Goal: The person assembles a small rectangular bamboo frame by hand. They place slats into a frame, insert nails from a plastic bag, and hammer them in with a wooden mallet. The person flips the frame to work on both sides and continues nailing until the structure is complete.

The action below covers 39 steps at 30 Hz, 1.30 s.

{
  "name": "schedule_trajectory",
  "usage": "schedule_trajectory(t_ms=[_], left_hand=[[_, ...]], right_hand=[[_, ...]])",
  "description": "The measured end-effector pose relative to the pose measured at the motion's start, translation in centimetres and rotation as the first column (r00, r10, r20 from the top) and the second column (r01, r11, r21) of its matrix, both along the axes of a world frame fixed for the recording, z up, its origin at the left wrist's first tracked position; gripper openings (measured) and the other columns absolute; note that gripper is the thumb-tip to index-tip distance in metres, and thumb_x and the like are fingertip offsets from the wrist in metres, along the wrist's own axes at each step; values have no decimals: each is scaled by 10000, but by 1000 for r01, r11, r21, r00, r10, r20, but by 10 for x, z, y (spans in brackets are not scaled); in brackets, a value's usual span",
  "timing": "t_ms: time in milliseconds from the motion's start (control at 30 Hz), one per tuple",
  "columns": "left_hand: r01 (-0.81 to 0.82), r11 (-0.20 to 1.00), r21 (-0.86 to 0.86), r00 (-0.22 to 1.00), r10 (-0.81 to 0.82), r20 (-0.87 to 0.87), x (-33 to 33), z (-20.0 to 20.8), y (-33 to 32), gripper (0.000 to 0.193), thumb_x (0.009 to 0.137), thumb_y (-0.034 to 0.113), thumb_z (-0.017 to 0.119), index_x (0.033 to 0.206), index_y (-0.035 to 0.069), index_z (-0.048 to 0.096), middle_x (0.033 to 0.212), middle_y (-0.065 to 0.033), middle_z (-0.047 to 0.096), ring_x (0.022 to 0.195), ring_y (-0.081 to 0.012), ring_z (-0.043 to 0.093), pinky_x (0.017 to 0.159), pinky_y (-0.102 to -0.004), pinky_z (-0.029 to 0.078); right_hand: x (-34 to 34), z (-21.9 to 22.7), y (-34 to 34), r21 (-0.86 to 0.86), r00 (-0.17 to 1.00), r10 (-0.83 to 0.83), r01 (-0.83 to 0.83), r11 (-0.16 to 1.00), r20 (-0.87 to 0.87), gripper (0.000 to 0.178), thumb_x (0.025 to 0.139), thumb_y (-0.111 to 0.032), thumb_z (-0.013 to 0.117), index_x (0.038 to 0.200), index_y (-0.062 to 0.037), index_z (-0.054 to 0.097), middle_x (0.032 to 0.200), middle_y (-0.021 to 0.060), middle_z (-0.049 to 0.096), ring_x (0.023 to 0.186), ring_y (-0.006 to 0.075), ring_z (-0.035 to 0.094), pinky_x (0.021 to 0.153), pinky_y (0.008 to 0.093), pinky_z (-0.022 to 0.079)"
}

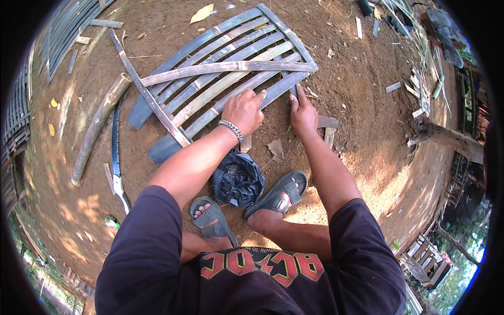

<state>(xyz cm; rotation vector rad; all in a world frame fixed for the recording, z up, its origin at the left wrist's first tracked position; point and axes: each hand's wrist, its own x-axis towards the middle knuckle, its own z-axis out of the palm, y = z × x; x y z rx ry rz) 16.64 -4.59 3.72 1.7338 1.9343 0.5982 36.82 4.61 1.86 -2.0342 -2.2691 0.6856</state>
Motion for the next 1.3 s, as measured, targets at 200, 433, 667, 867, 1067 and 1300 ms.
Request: schedule_trajectory(t_ms=[200, 433, 667, 867, 1067, 1300], left_hand=[[-8, 1000, -26, 999, 9, 39, -1, 7, -1, 444, 820, 119, 694, 1262, 98, 721, 1015, -133, 684, 1008, -325, 685, 912, -447, 557], [-3, 999, -45, 998, 6, 57, 0, 10, -1, 444, 820, 112, 678, 1262, 105, 723, 1021, -132, 686, 1008, -323, 684, 912, -451, 551], [-8, 1000, -7, 999, 9, 33, 1, -1, 0, 531, 777, 161, 735, 1307, 147, 708, 1024, -101, 673, 945, -330, 684, 866, -461, 555], [-3, 1000, 30, 999, 1, 40, 1, 0, 2, 533, 783, 177, 750, 1313, 149, 705, 1025, -93, 672, 949, -325, 685, 866, -459, 554], [15, 1000, -8, 999, -15, 45, 0, 16, 3, 502, 800, 155, 722, 1301, 125, 706, 1015, -114, 673, 999, -310, 687, 874, -456, 559], [21, 1000, -6, 1000, -21, 11, 0, 11, 2, 513, 802, 162, 723, 1314, 136, 698, 1020, -102, 665, 998, -308, 683, 875, -460, 556]], right_hand=[[-4, -8, -9, 37, 1000, -8, 9, 999, -18, 519, 1049, -465, 544, 1546, -329, 485, 1162, 197, 720, 1062, 392, 693, 947, 480, 533], [-2, -11, -13, 72, 1000, -8, 9, 997, -20, 517, 1054, -457, 537, 1549, -317, 483, 1127, 201, 723, 1038, 395, 699, 933, 491, 537], [-1, 16, 3, -42, 990, 100, -96, 994, 101, 522, 1070, -456, 494, 1569, -308, 446, 1117, 228, 730, 1041, 416, 702, 938, 508, 538], [-7, 43, 19, -200, 932, 251, -202, 959, 262, 582, 1092, -445, 390, 1633, -249, 300, 1130, 255, 722, 1048, 448, 693, 944, 550, 528], [-10, 54, 29, -295, 901, 306, -216, 931, 308, 613, 1092, -454, 371, 1641, -202, 268, 1214, 252, 705, 1119, 436, 681, 975, 544, 519], [4, 32, 34, -230, 927, 308, -259, 938, 213, 609, 1087, -476, 403, 1595, -145, 345, 1162, 239, 716, 1078, 411, 697, 927, 511, 543]])
